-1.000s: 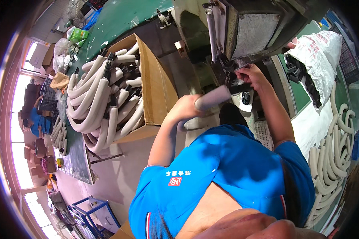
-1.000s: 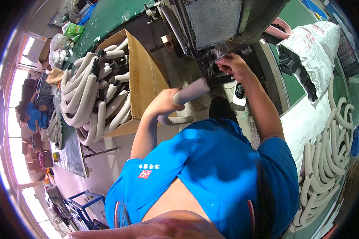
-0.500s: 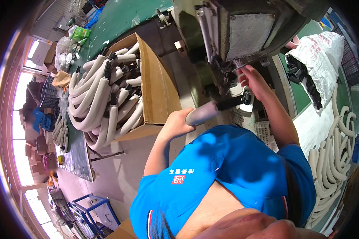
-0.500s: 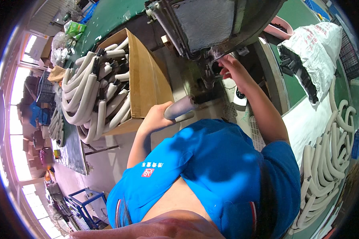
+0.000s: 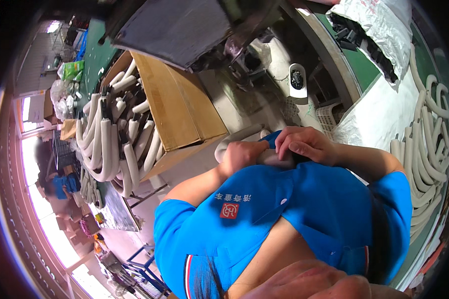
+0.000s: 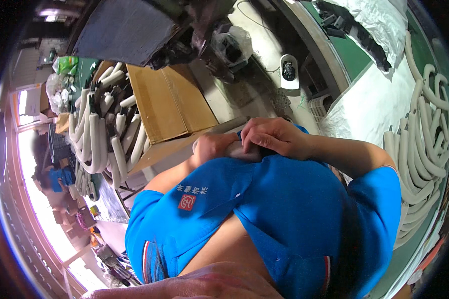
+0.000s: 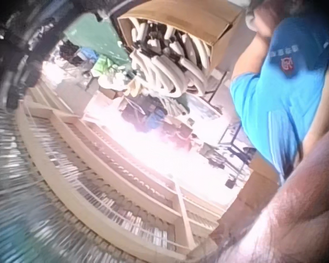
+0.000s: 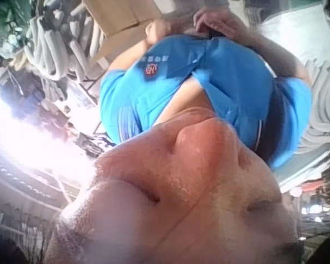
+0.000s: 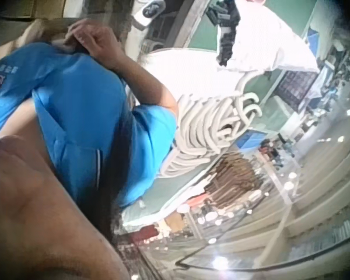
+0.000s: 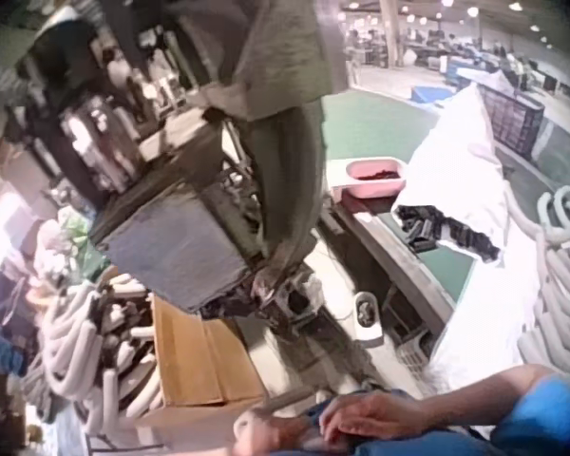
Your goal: The person repeatedly picks up a gray foam tube and a black plastic clip, inserts the clip into the tube end, and places the assembled unit into a cardboard bin. The process is repeated multiple times in a consistent sequence.
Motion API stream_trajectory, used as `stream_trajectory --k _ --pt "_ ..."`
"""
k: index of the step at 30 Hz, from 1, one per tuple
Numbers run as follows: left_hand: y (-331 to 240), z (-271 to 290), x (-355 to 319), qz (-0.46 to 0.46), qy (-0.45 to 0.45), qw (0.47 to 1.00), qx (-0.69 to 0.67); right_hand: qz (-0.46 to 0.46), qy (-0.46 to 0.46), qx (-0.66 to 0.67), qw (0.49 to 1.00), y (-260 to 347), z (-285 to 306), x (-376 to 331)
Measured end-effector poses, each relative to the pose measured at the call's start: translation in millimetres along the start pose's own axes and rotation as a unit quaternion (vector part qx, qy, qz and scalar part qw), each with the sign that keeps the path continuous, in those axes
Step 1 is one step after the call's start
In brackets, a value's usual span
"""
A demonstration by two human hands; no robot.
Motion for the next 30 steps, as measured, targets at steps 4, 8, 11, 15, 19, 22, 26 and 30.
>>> stream_trajectory --k 4,8,11,15,19,22,26,30 --pt "-9 -5 15 0.024 0.007 0.999 -0.021 -0.042 -0.013 0.037 0.998 -22 7 -12" --pt "-10 -1 21 0.045 -0.131 0.985 -0.099 -0.062 -0.140 0.186 0.971 -22 35 -8" --pt "39 8 -21 0.171 -0.457 0.853 -0.187 0.102 -0.388 0.183 0.898 -29 64 -24" --pt "89 24 -78 -0.016 -0.501 0.623 -0.600 -0.129 -0.586 -0.084 0.795 -123 111 -113" --pt "148 -20 -70 -0.032 -0.409 0.515 -0.752 0.013 -0.203 0.495 0.845 -85 65 -77" --pt "218 -92 -52 0.314 -0.427 0.738 -0.417 0.063 -0.082 0.485 0.869 -80 39 -47" --pt "72 -42 80 0.026 -0.236 0.899 -0.369 0.014 -0.092 0.412 0.906 -57 33 -36" --pt "-72 10 136 -0.225 -0.127 0.903 -0.343 -0.080 -0.068 0.298 0.949 -62 34 -51"
Point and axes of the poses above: each hand's wrist, its own x-axis towards the middle knuckle, its own z-axis out of the back of the hand, y = z × x, the point moved 4 cm from there along x, towards the middle knuckle, and after that the axes turned 12 degrees about y, right-handed, at the moved point
